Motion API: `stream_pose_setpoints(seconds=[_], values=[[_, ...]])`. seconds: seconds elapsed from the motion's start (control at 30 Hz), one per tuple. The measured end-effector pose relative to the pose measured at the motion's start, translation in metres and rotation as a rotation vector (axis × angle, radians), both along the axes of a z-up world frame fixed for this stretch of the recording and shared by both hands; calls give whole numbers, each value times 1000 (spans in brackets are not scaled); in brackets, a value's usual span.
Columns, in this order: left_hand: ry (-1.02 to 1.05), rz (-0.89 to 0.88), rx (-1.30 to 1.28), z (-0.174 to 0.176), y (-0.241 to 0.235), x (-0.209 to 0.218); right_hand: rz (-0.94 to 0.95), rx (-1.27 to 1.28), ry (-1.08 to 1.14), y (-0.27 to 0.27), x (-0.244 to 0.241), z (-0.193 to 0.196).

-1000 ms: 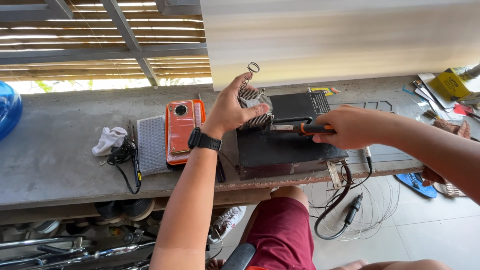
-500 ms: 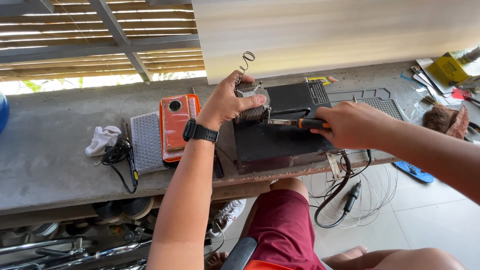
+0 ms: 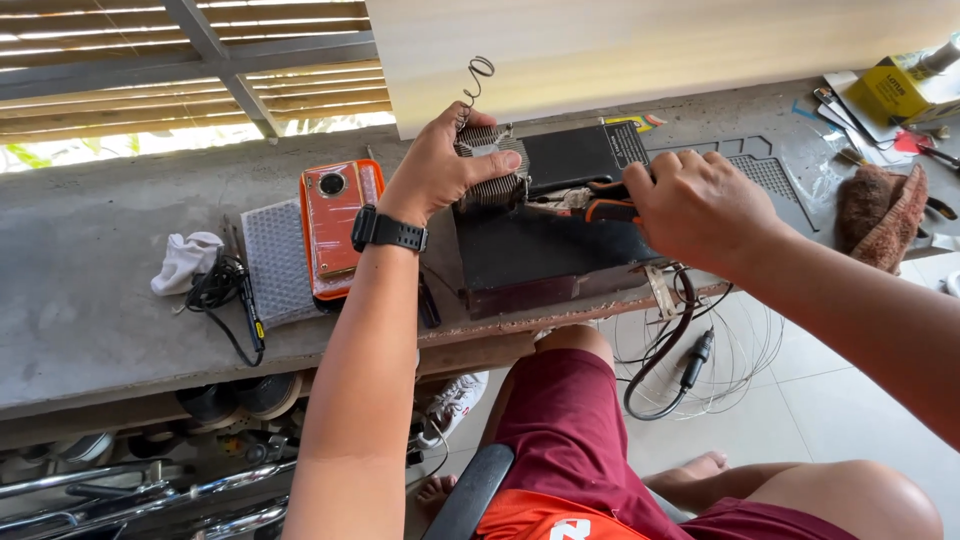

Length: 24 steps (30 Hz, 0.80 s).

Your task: The person uses pliers to repeatedly bend and adjust a metal spring attached to a heatsink on a black electronic device. The person holds the heatsink with one hand while manipulating the spring with the other.

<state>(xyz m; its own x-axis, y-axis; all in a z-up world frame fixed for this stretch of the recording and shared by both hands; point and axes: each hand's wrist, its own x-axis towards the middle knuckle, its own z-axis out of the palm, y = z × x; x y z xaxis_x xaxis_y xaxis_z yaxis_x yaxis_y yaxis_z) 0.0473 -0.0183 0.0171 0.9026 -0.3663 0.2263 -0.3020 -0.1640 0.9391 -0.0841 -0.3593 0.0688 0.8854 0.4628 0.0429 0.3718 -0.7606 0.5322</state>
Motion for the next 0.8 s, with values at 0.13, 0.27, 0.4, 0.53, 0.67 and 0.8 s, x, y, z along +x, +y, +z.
stream_pose_setpoints(seconds=[0.13,0.27,0.4,0.53,0.67,0.8], values=[[-10,-4,9,1,1,-1,-17,9,10,2,-5,-1],[-12,-6,-5,-1,1,0,-9,3,-7,4,-10,0],[8,-11,-10,-3,2,5,106,-8,-113,5,-14,-5],[-1,-6,24,2,3,2,144,4,-174,0,-16,-7],[-16,-3,168,10,1,-3,134,58,-263,-2,-37,20],[-100,30,126,9,7,-13,-13,378,-148,-20,-62,35]])
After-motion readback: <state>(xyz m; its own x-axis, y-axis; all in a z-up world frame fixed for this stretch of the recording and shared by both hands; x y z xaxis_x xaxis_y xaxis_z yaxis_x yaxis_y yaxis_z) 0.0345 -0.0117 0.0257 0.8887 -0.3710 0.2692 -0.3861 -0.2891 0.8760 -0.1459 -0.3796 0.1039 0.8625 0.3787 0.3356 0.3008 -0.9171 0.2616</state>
